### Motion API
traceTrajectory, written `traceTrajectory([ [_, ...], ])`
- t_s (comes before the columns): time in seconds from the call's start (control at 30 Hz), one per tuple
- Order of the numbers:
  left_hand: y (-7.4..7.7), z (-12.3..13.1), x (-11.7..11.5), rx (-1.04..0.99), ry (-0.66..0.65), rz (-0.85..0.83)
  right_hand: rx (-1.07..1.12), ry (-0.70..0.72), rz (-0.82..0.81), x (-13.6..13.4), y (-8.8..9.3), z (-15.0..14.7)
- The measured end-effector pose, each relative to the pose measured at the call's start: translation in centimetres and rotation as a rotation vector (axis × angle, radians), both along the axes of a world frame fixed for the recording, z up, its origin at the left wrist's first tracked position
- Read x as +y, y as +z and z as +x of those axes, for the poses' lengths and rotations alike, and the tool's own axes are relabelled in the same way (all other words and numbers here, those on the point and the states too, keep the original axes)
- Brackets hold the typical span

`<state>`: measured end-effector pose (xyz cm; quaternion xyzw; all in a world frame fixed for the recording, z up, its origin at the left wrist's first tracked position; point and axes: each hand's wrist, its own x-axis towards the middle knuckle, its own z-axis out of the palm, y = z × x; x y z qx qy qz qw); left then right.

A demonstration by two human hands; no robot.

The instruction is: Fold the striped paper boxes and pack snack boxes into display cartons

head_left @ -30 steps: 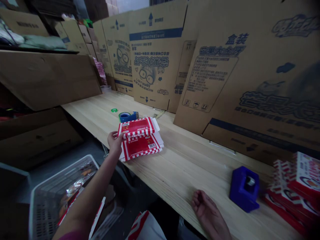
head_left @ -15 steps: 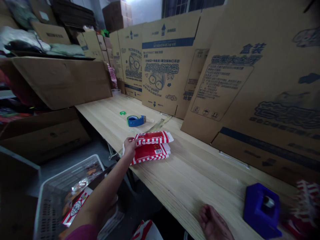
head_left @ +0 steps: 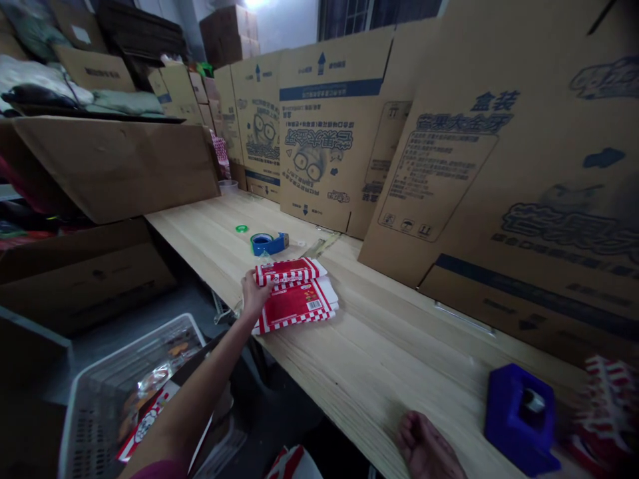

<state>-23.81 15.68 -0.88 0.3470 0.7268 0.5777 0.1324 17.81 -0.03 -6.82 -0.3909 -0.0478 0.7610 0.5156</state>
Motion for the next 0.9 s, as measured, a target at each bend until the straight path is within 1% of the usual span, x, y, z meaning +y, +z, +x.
traceTrajectory([
  [0.13,-0.1,1.3,-1.1,0.266,-0.143,-0.066,-0.014,-0.017,-0.012,0.2,-0.2,0.1],
  [0.23,-0.1,1.8,-1.4,0.391,-0.177,-0.151,-0.022,-0.014,-0.003,0.2,-0.3,0.1],
  [0.37,0.7,2.2,-1.9,0.544,-0.201,-0.236,-0.026,0.009,0.023,0.0,-0.3,0.1],
  [0.4,1.0,2.4,-2.0,0.594,-0.236,-0.249,-0.028,0.013,0.030,0.0,-0.3,0.1],
  [0.47,1.3,3.0,-2.0,0.690,-0.362,-0.271,-0.029,0.017,0.041,-0.1,-0.4,0.1],
  [0.53,1.3,3.5,-1.6,0.760,-0.527,-0.291,-0.031,0.008,0.043,0.0,-0.4,0.0],
  [0.6,1.0,3.8,-0.7,0.793,-0.646,-0.309,-0.032,-0.007,0.042,0.0,-0.4,-0.1],
  [0.67,0.6,3.7,0.5,0.812,-0.700,-0.336,-0.034,-0.026,0.039,-0.1,-0.3,-0.2],
  [0.77,0.0,2.9,2.1,0.826,-0.739,-0.391,-0.040,-0.047,0.041,-0.3,-0.1,-0.3],
  [0.83,-0.2,2.3,2.7,0.833,-0.789,-0.430,-0.039,-0.046,0.046,-0.4,0.2,-0.4],
  [0.9,-0.3,2.0,2.7,0.856,-0.850,-0.484,-0.031,-0.049,0.051,-0.5,0.4,-0.6],
])
